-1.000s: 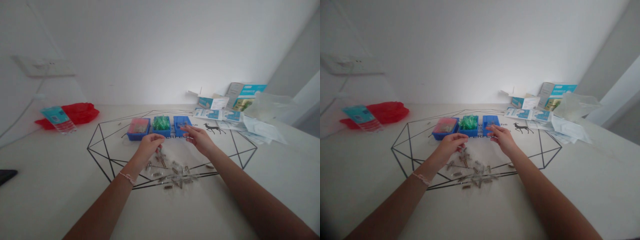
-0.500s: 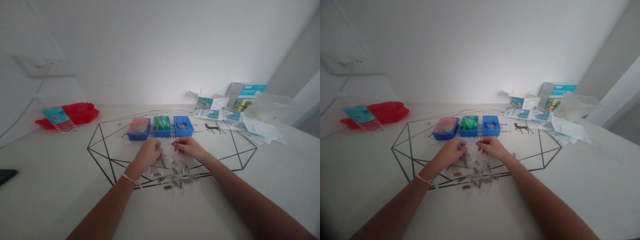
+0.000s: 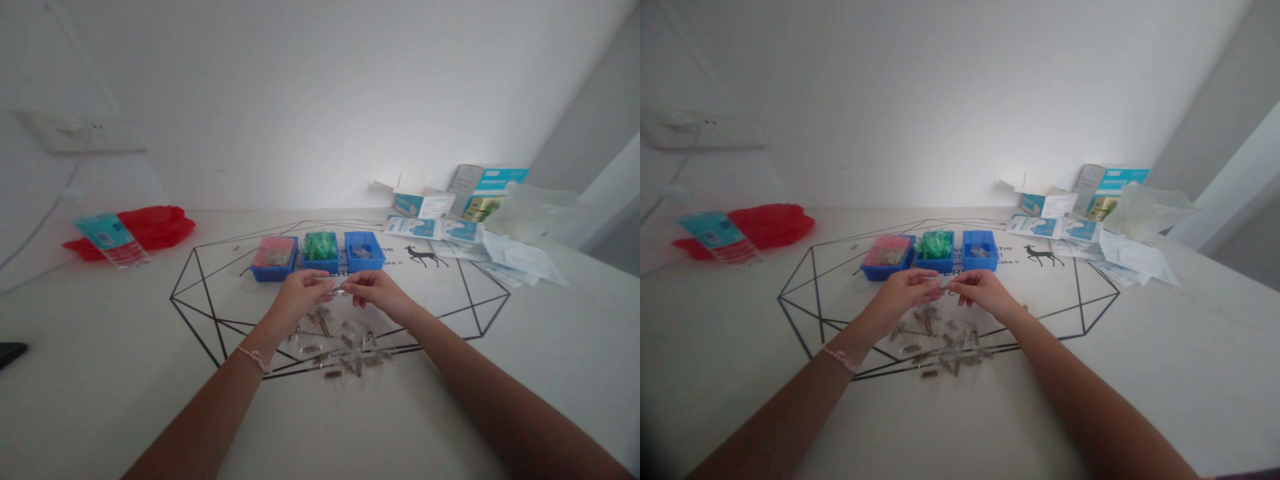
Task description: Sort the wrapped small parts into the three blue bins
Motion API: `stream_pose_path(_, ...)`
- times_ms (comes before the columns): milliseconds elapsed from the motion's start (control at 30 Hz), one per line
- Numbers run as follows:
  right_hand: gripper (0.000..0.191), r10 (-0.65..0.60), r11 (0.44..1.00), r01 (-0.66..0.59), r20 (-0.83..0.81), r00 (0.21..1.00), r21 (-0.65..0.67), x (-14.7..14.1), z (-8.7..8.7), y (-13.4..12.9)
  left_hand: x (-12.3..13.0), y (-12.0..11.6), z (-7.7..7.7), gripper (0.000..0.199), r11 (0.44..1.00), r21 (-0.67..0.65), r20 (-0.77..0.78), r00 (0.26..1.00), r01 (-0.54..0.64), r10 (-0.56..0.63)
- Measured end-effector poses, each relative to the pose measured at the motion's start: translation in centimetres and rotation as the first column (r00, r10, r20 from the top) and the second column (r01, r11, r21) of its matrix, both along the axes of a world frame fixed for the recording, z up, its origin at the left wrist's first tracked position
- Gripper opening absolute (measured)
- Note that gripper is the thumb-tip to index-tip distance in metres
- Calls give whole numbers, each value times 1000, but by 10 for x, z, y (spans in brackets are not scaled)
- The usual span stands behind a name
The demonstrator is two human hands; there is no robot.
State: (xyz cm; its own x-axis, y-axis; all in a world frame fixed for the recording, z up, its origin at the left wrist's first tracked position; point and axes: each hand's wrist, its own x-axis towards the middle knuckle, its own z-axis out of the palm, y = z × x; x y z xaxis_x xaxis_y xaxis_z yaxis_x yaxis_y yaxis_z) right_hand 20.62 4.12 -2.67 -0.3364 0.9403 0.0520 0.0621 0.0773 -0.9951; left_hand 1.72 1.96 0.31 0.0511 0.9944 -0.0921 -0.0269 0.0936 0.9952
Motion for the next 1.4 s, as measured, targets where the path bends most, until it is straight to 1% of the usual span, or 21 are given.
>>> stream_pose_path(67,37,-49,998,47,-56,997,-38,1,1,0,-1,-1,0,17,997,-75,0,1000,12,-12)
stream_pose_path(133,37,-80,995,75,-84,993,-65,2,1,-1,-2,-1,1,12,995,-101,-74,997,24,-32)
stream_pose_path(200,38,-90,994,84,-83,992,-75,2,2,-2,-3,-1,2,8,997,-72,-143,990,5,-16)
stream_pose_path(267,36,-96,994,91,-74,993,-63,2,3,-3,-3,-1,3,6,999,-27,-173,985,-18,13)
stream_pose_path(333,35,-100,994,98,-72,992,-41,2,2,-2,-2,-1,3,7,1000,-19,-180,984,-17,13)
stream_pose_path(467,40,-80,997,80,-114,990,-6,3,-2,1,-1,-2,2,18,995,-95,-107,994,-15,5)
stream_pose_path(533,37,-63,996,71,-125,990,60,3,-4,2,-2,-1,0,17,999,-43,-74,997,-9,6)
stream_pose_path(633,23,-52,972,72,-92,994,222,3,-6,3,-4,2,-4,13,994,113,-136,990,-8,23)
stream_pose_path(700,18,-56,954,76,-76,995,290,3,-5,3,-4,4,-6,14,984,176,-176,984,-4,36)
stream_pose_path(800,21,-98,946,112,-61,993,304,1,-5,3,-3,6,-6,16,981,193,-174,984,6,28)
stream_pose_path(867,26,-144,949,157,-66,987,273,0,-5,4,-2,7,-4,16,986,164,-181,983,-3,33)
stream_pose_path(933,30,-199,949,210,-69,977,234,0,-5,5,-3,7,-3,18,989,145,-243,969,-14,50)
stream_pose_path(967,31,-232,946,240,-62,971,217,0,-4,5,-4,7,-3,18,987,156,-307,949,-23,71)
stream_pose_path(1000,30,-268,940,271,-44,962,206,1,-4,6,-7,8,-3,18,983,181,-395,914,-27,98)
stream_pose_path(1033,30,-302,934,299,-18,953,196,2,-3,7,-10,8,-4,17,977,214,-498,857,-26,132)
stream_pose_path(1100,28,-352,924,342,28,936,170,6,-2,8,-18,9,-5,15,960,281,-693,689,-13,213)
stream_pose_path(1167,27,-361,929,355,48,931,103,10,-1,9,-26,9,-8,19,950,312,-818,513,14,261)
stream_pose_path(1200,27,-357,933,355,39,933,52,12,0,10,-29,9,-9,23,951,308,-853,450,28,263)
stream_pose_path(1233,28,-357,934,357,12,934,-2,13,1,10,-31,9,-11,27,955,294,-878,406,39,254)
stream_pose_path(1300,27,-366,929,357,-95,926,-100,16,3,10,-33,10,-13,31,968,247,-906,367,54,211)
stream_pose_path(1400,24,-364,931,330,-303,881,-156,17,8,10,-32,10,-15,23,976,206,-909,383,74,163)
